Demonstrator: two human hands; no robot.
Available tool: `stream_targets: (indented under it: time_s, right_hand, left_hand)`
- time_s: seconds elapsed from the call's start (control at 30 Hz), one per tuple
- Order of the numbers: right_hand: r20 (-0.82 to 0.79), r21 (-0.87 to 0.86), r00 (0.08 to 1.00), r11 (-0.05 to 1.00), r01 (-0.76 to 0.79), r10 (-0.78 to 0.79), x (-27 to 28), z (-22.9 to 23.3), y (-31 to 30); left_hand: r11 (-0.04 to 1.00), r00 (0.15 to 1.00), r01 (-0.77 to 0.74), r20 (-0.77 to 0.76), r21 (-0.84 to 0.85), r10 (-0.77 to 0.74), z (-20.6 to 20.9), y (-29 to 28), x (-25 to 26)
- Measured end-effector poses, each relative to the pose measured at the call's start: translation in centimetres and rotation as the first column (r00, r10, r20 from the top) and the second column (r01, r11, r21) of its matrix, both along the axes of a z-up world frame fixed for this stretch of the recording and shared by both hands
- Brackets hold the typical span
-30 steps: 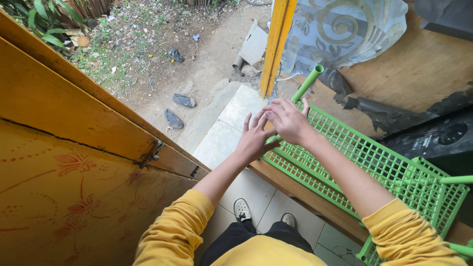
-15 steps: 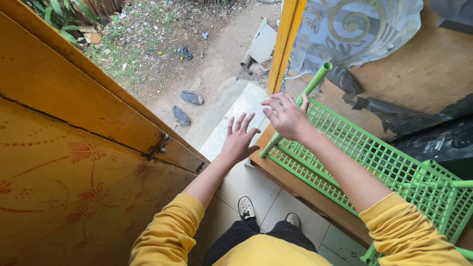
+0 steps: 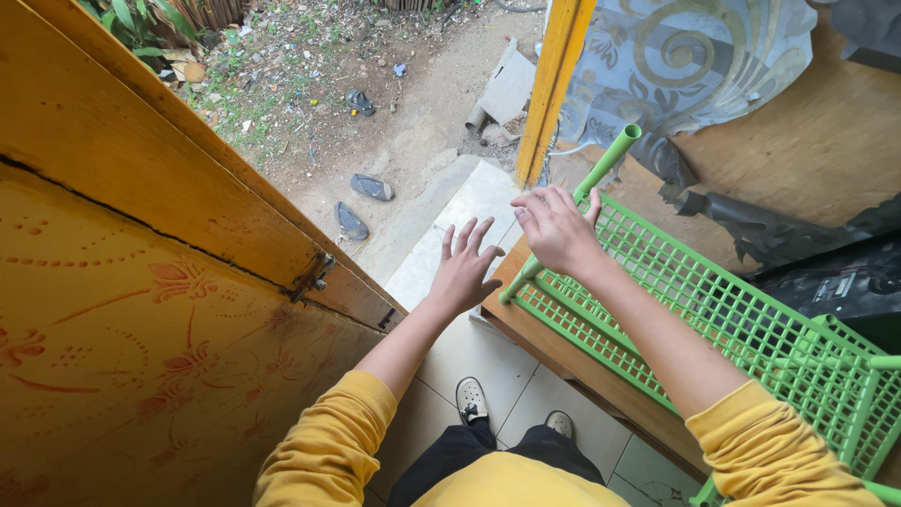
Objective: The person assembles a green plastic rack by inserting vertical poles into the grid panels and attaching curved handles. The person works on a wooden table, connecting the components by hand to form a multi-tiered structure.
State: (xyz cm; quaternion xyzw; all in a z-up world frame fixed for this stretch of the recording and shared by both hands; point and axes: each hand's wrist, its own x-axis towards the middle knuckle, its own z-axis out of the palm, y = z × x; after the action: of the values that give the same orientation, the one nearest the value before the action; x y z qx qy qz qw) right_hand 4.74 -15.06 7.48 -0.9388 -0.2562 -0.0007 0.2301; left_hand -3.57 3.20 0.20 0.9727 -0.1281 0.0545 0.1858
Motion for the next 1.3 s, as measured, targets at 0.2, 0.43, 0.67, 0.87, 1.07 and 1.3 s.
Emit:
stream_targets:
  time_s: [0.2,0.43,0.67,0.87,1.07,1.3]
  right_hand:
    - [-0.032,0.011,0.999,1.000,-0.016,0.017,-0.5,0.0,0.6]
    - [-0.008,0.022,1.000,1.000,0.016,-0.015,-0.3,-0.1,-1.0]
    - [0.061,0.021,0.998,1.000,0.020,-0.021,-0.8,-0.5,0.1]
    - [0.098,0.010,0.995,0.999,0.033,-0.034,-0.5,-0.7,-0.3]
    - [0.182,-0.028,0.983,0.999,0.027,-0.022,-0.6,-0.9,-0.4]
    - [0.178,-0.060,0.981,0.996,-0.068,0.078,0.3,-0.4,-0.9]
  left_hand:
    - [1.000,1.000,-0.016,-0.019,-0.005,0.016,-0.6,0.5,-0.2]
    - [1.000,0.999,-0.014,-0.049,-0.009,0.014,-0.8,0.2,0.1]
    - [1.000,1.000,0.010,-0.023,-0.001,-0.010,-0.3,-0.7,0.5]
    - [1.000,0.999,-0.005,-0.032,0.023,0.006,-0.2,-0.8,0.6]
    - [0.999,1.000,-0.014,0.019,0.042,0.013,-0.1,-0.8,1.2]
    - [0.992,0.993,0.095,0.076,-0.087,-0.088,3.5,-0.5,3.4]
